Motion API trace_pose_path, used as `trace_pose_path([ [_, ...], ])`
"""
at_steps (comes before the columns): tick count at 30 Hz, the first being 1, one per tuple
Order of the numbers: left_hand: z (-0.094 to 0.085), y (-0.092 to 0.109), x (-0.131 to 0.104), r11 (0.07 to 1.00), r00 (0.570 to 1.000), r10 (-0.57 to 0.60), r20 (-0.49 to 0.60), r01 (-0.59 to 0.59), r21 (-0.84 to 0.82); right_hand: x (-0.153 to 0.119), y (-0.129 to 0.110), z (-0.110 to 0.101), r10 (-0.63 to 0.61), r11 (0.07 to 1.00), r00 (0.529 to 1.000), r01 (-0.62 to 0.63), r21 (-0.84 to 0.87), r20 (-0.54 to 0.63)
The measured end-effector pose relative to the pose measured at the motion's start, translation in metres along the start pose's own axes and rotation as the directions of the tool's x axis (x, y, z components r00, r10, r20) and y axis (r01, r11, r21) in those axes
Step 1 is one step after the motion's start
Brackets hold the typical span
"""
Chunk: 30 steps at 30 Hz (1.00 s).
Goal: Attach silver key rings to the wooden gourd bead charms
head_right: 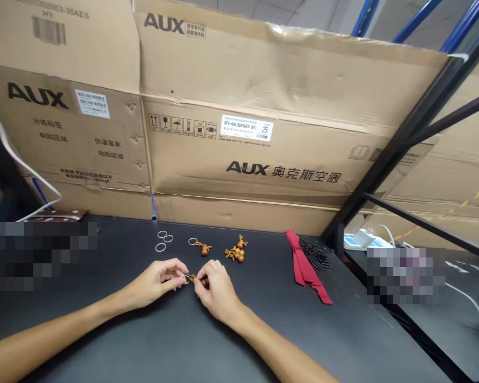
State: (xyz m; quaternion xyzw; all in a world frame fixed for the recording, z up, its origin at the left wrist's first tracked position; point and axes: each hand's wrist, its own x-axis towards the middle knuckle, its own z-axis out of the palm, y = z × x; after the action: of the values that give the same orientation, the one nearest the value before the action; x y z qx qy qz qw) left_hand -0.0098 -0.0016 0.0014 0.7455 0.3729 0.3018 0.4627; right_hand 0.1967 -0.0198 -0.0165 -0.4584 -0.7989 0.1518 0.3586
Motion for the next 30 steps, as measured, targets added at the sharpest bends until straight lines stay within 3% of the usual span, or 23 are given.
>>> trace_pose_path([
  [6, 0.001, 0.001, -0.002, 0.974, 0.996, 0.093, -0.012, -0.089, 0.208, -0.001, 0.003, 0.000, -0.047, 0.996, 0.998, 0.049, -0.069, 0.037],
  [16, -0.001, 0.000, -0.004, 0.921, 0.982, 0.187, 0.007, -0.178, 0.347, 0.000, 0.006, -0.003, -0.076, 0.992, 0.995, 0.083, -0.095, 0.069],
  [24, -0.009, -0.003, -0.006, 0.731, 0.897, 0.412, 0.161, -0.430, 0.529, 0.000, 0.004, -0.004, -0.094, 0.991, 0.991, 0.103, -0.087, 0.097],
  [30, -0.008, 0.001, -0.008, 0.721, 0.915, 0.380, 0.136, -0.385, 0.576, 0.000, 0.004, -0.007, -0.116, 0.988, 0.986, 0.126, -0.085, 0.121],
])
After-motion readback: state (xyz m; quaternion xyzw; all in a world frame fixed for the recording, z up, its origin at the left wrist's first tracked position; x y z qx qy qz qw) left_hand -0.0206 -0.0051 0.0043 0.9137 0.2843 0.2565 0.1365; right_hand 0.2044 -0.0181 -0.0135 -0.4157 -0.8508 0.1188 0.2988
